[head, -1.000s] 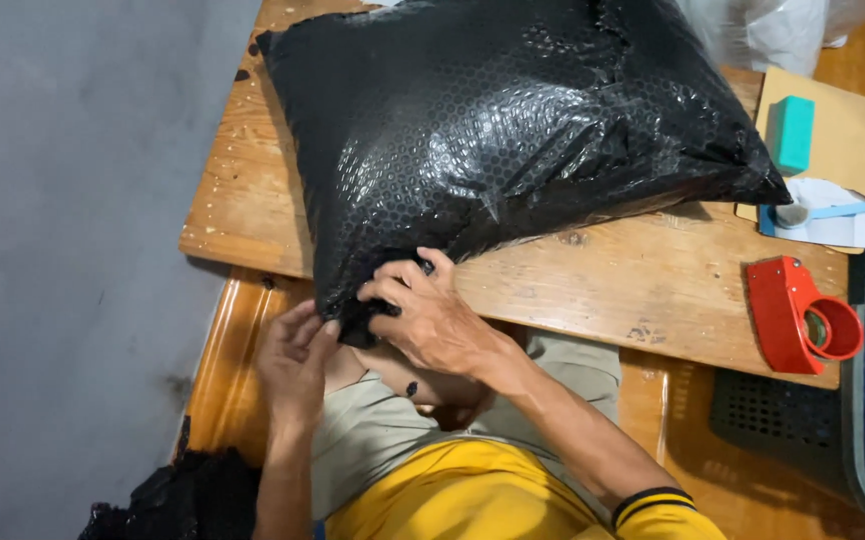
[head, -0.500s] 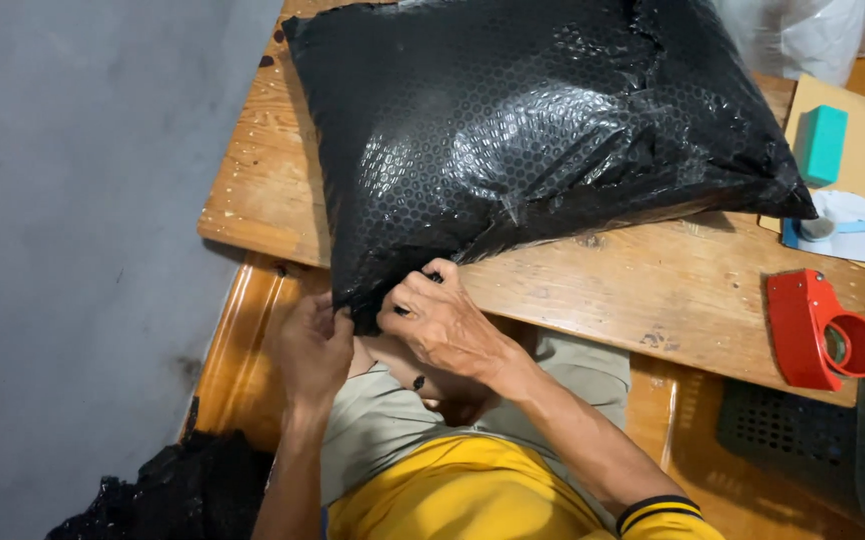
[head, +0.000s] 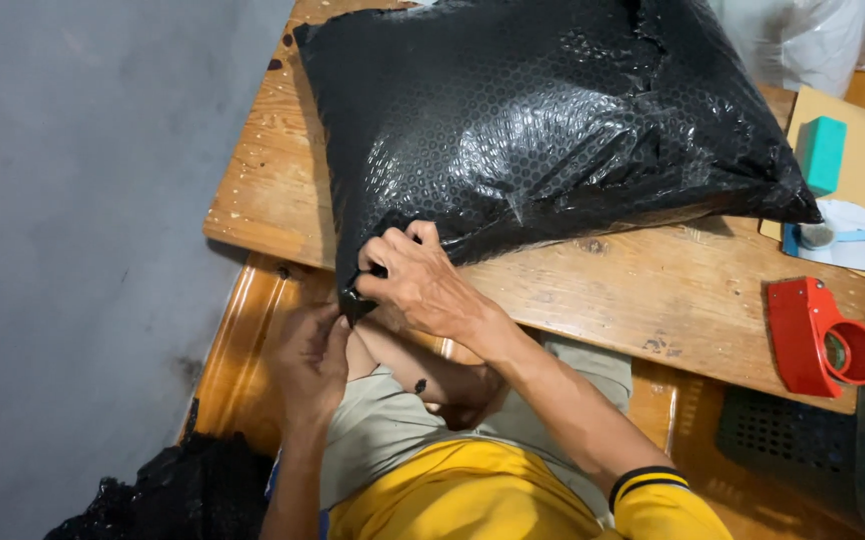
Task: The person sits at a wooden table and repeatedly applies clear packing tape to seal the edges of a black bubble mailer. They use a red tape dispenser to cut tape, press it onto the package, and smooth the edges. The person handles the mailer and tape dispenser throughout the clip.
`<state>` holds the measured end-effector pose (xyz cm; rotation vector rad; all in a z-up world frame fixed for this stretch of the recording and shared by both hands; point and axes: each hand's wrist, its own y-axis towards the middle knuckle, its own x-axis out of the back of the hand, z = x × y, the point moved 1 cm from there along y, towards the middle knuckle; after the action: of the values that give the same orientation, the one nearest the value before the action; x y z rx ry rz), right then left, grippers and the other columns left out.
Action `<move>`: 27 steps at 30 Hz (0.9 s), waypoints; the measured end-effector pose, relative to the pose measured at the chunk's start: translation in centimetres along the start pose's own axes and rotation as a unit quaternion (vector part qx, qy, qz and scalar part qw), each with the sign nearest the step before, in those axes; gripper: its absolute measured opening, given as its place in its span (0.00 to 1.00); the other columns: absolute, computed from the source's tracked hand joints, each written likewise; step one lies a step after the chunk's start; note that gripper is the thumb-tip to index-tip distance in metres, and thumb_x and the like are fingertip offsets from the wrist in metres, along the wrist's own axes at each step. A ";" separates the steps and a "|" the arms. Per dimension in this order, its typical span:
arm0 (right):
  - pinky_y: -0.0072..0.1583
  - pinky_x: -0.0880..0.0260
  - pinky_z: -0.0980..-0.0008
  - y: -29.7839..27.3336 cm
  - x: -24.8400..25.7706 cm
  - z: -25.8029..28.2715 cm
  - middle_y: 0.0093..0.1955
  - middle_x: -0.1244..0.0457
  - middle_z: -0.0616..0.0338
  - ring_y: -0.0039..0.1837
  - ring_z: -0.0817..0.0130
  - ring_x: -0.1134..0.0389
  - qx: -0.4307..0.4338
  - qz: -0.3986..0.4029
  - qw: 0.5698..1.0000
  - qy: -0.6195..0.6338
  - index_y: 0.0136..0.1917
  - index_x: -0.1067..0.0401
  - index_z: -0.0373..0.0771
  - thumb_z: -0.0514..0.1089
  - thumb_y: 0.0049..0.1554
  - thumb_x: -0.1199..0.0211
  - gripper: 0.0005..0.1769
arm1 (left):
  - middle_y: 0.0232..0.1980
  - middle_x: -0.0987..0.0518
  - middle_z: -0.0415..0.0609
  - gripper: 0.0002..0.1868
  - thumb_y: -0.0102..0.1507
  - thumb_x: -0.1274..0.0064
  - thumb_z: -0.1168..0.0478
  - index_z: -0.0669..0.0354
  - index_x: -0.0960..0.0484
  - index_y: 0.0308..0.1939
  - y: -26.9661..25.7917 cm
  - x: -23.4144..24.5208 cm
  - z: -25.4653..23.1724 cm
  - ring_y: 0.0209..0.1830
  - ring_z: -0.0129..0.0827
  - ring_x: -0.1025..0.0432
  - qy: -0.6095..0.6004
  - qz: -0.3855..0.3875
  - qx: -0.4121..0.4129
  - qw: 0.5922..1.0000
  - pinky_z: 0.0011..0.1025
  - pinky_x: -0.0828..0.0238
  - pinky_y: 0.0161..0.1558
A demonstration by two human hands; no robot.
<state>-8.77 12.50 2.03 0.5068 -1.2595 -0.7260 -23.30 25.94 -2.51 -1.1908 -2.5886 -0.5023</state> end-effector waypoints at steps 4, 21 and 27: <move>0.57 0.49 0.55 -0.2 -1.0 -0.7 0.47 0.45 0.60 0.48 0.61 0.43 -0.009 -0.013 1.000 0.002 0.41 0.33 0.47 0.50 0.68 0.52 0.16 | 0.43 0.19 0.56 0.21 0.59 0.35 0.61 0.63 0.18 0.55 -0.5 -1.3 0.5 0.46 0.42 0.22 -0.008 -0.039 -0.046 0.998 0.38 0.23 0.49; 0.69 0.48 0.53 -7.4 -4.1 0.0 0.64 0.39 0.58 0.67 0.59 0.40 -0.155 -0.129 0.959 -0.198 0.69 0.30 0.46 0.52 0.61 0.37 0.24 | 0.35 0.23 0.50 0.06 0.66 0.38 0.63 0.61 0.18 0.43 1.0 -2.8 2.3 0.34 0.45 0.25 0.105 -0.099 -0.193 0.971 0.35 0.29 0.41; 0.72 0.48 0.53 -7.7 -3.6 -0.5 0.67 0.41 0.57 0.71 0.58 0.42 -0.160 -0.118 0.953 -0.230 0.71 0.30 0.49 0.52 0.64 0.42 0.23 | 0.39 0.22 0.48 0.10 0.69 0.47 0.67 0.53 0.14 0.51 1.3 -2.2 1.3 0.37 0.45 0.24 0.198 -0.078 -0.310 0.927 0.35 0.28 0.39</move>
<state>-10.41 9.88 -5.83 0.2248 -1.4860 -1.2798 -20.99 25.73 -4.21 -0.9001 -2.2294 -1.5092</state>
